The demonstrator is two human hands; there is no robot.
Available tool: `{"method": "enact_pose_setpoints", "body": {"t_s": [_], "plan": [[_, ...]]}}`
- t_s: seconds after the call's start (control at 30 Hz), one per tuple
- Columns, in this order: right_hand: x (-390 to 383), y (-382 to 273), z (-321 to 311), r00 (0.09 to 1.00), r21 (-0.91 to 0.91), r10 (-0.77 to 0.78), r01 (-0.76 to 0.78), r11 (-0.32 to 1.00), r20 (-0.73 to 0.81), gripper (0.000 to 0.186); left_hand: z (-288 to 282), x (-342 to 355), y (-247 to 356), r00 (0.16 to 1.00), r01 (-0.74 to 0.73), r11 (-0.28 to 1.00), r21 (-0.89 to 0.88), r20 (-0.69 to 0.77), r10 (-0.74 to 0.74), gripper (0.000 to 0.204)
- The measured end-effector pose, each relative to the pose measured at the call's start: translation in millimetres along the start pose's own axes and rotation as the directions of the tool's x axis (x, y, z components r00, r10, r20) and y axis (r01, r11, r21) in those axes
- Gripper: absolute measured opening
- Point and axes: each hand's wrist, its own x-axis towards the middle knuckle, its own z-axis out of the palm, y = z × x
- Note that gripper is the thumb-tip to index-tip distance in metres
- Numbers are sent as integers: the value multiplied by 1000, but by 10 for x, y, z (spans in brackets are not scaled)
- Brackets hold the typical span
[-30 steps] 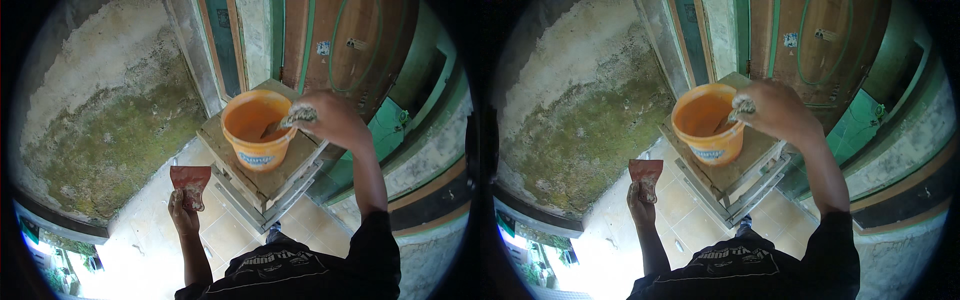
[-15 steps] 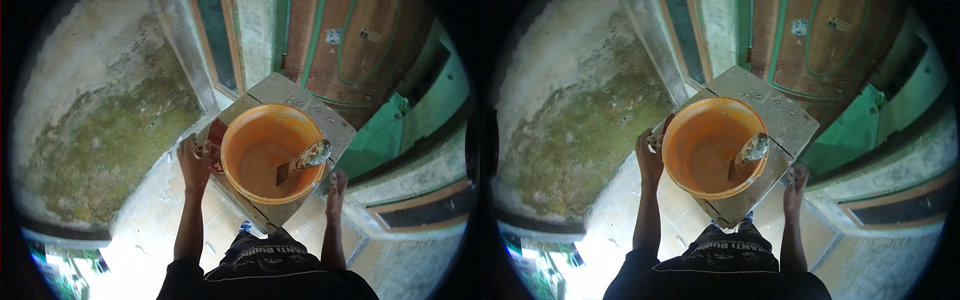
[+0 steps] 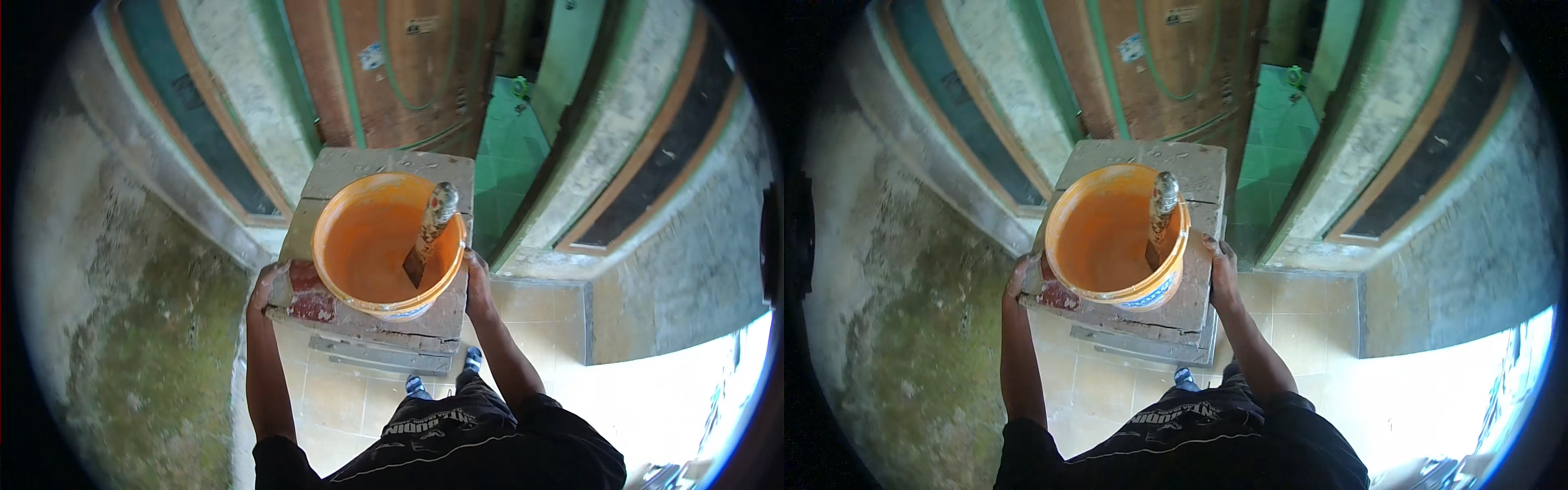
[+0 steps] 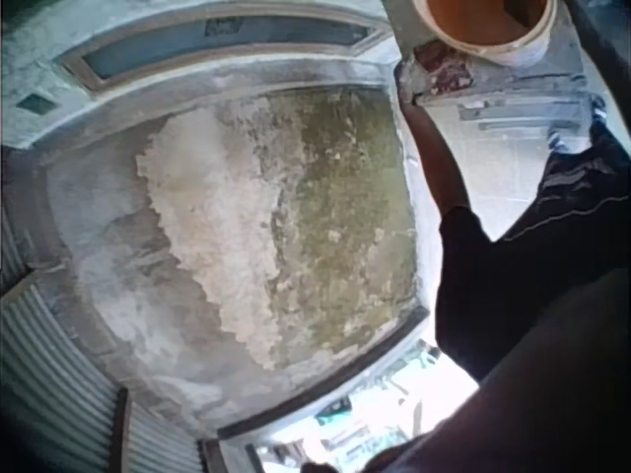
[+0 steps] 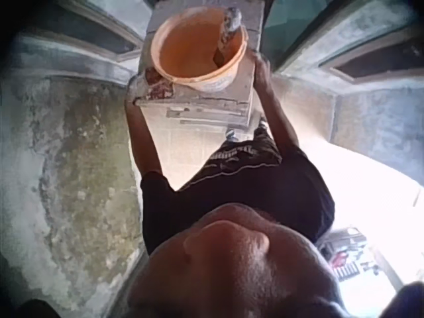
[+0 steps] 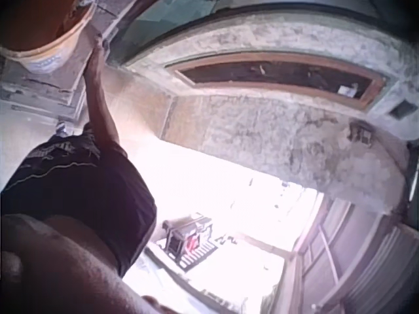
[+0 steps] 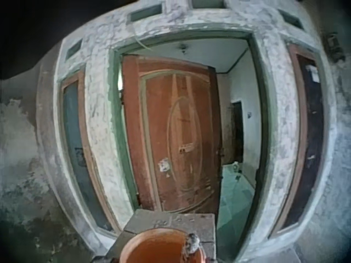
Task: The person applies wall filler from a bucket onto a concrete wall using a putty knife and hand scraper.
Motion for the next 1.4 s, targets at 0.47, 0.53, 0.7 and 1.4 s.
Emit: {"method": "enact_pose_setpoints", "body": {"t_s": [0.47, 0.53, 0.7, 1.4], "plan": [[-229, -692, -719, 965, -91, -132, 114, 989, -228, 47, 1292, 385, 277, 978, -172, 971, 168, -90, 189, 60], [-286, -791, -728, 964, -131, -116, 87, 988, -239, 50, 1470, 380, 261, 982, -159, 985, 63, -89, 165, 60], [-359, -1064, -653, 950, -335, -246, 172, 926, -192, 49, 1633, 318, 318, 966, -252, 968, -13, -57, 250, 57], [-301, -762, -560, 986, -27, -112, 109, 994, -125, 46, 1203, 449, -43, 978, -206, 979, 11, -14, 206, 61]]}}
